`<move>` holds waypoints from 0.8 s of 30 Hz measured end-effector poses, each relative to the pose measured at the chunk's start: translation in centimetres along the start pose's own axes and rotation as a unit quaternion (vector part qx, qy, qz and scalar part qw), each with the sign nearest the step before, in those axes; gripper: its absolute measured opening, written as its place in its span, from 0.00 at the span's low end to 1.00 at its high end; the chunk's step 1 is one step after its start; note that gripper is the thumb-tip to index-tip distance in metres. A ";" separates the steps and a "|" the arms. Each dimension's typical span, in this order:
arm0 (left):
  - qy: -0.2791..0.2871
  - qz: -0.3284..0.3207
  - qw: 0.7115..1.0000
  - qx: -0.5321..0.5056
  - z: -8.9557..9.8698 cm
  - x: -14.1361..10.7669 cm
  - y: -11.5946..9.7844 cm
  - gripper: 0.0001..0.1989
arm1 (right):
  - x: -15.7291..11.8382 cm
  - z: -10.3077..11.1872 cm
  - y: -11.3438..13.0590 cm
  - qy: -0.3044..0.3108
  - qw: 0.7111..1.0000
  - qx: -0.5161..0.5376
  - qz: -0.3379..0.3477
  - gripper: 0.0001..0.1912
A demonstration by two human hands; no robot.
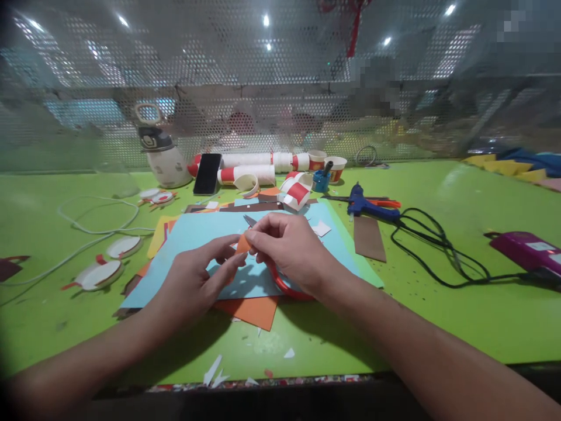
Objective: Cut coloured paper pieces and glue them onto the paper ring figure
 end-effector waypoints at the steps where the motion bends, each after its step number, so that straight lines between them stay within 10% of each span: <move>1: 0.009 -0.011 1.000 0.013 -0.1 0.0 -0.2 0.14 | 0.0 -0.1 0.0 -0.002 1.000 0.000 -0.001 0.09; 16: 0.103 0.076 0.974 -0.187 -0.9 0.3 0.5 0.18 | -0.3 -0.8 0.7 -0.003 0.997 -0.061 0.051 0.06; 24: 0.202 0.127 0.891 -0.385 -2.2 -0.2 0.4 0.17 | -0.1 -0.6 0.4 0.044 0.996 -0.069 0.021 0.11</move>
Point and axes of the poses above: each hand's wrist, its own x-axis towards the middle knuckle, its own z-axis out of the back of the hand, y = z × x, the point moved 7 cm from there along x, towards the middle knuckle, and after that the axes turned 2 degrees about y, right-handed, at the moved point
